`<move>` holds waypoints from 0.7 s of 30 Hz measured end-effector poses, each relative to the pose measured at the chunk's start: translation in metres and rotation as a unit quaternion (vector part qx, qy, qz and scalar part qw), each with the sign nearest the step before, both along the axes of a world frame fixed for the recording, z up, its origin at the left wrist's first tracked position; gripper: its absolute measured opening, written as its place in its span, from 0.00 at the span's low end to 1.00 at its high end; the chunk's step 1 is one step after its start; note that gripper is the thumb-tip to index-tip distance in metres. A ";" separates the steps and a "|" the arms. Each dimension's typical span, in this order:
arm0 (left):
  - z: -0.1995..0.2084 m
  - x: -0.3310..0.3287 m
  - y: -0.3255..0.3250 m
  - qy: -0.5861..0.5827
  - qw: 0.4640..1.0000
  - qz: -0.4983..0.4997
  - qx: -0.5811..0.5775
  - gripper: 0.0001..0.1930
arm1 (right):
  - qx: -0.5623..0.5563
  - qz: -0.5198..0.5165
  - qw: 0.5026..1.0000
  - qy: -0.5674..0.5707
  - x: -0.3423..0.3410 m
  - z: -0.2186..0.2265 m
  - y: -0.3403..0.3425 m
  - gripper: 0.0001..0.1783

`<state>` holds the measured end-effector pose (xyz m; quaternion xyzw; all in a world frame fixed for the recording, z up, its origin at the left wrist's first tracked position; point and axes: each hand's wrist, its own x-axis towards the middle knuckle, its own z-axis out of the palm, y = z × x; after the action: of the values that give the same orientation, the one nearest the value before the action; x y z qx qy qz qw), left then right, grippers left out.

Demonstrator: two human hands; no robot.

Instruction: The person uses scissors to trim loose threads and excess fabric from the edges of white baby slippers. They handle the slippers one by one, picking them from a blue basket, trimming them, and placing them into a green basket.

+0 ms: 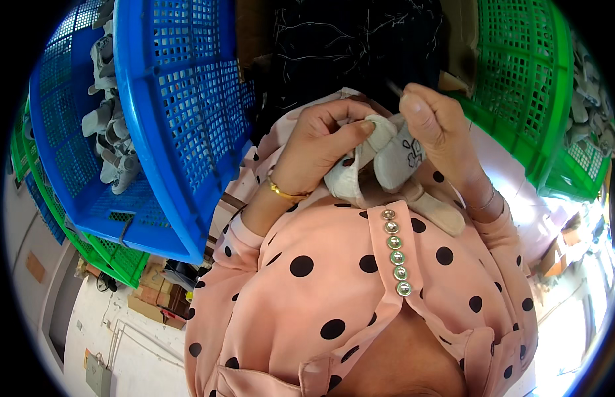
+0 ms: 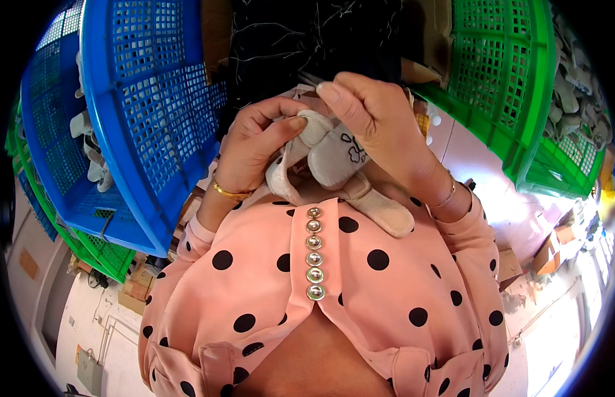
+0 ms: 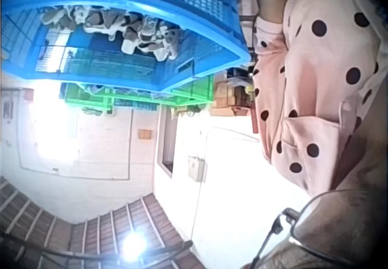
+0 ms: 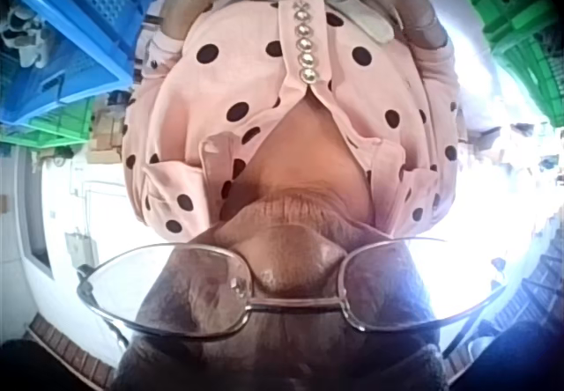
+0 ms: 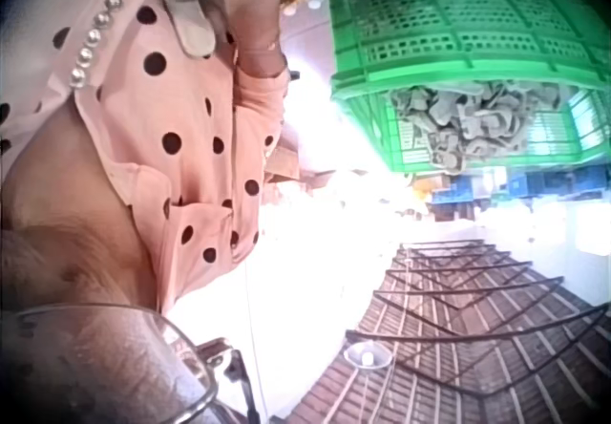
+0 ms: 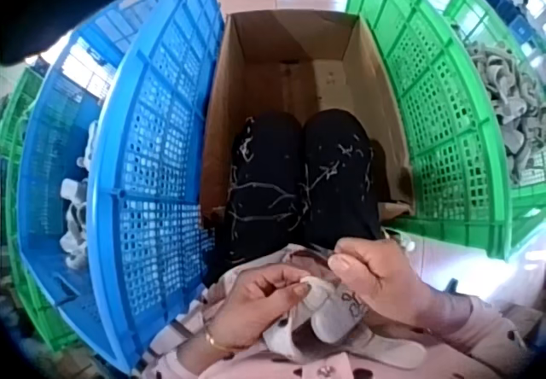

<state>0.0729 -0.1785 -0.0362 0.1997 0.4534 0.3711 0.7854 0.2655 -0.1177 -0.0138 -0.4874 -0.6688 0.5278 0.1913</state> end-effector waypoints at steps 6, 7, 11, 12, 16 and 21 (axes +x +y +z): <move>0.001 -0.006 0.001 -0.114 0.991 0.065 -0.021 0.09 | 0.189 0.082 0.972 -0.112 0.013 0.011 0.014 0.25; 0.001 -0.009 0.002 -0.137 0.988 0.061 -0.029 0.09 | 0.257 0.119 0.948 -0.144 0.017 0.011 0.016 0.24; -0.002 -0.008 0.002 -0.160 0.984 0.082 -0.011 0.09 | 0.301 0.180 0.921 -0.168 0.019 0.015 0.020 0.24; -0.001 -0.008 0.002 -0.157 0.984 0.085 -0.009 0.09 | 0.301 0.184 0.921 -0.168 0.018 0.016 0.021 0.24; -0.001 -0.010 0.001 -0.143 0.986 0.079 -0.011 0.09 | 0.271 0.204 0.920 -0.195 0.014 0.020 0.021 0.24; 0.000 -0.009 0.002 -0.138 0.987 0.078 -0.019 0.09 | 0.260 0.215 0.920 -0.200 0.012 0.023 0.023 0.23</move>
<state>0.0635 -0.1769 -0.0365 0.0959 0.3622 0.4465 0.8126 0.2776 -0.0950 0.0088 -0.3604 -0.8955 0.2550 0.0557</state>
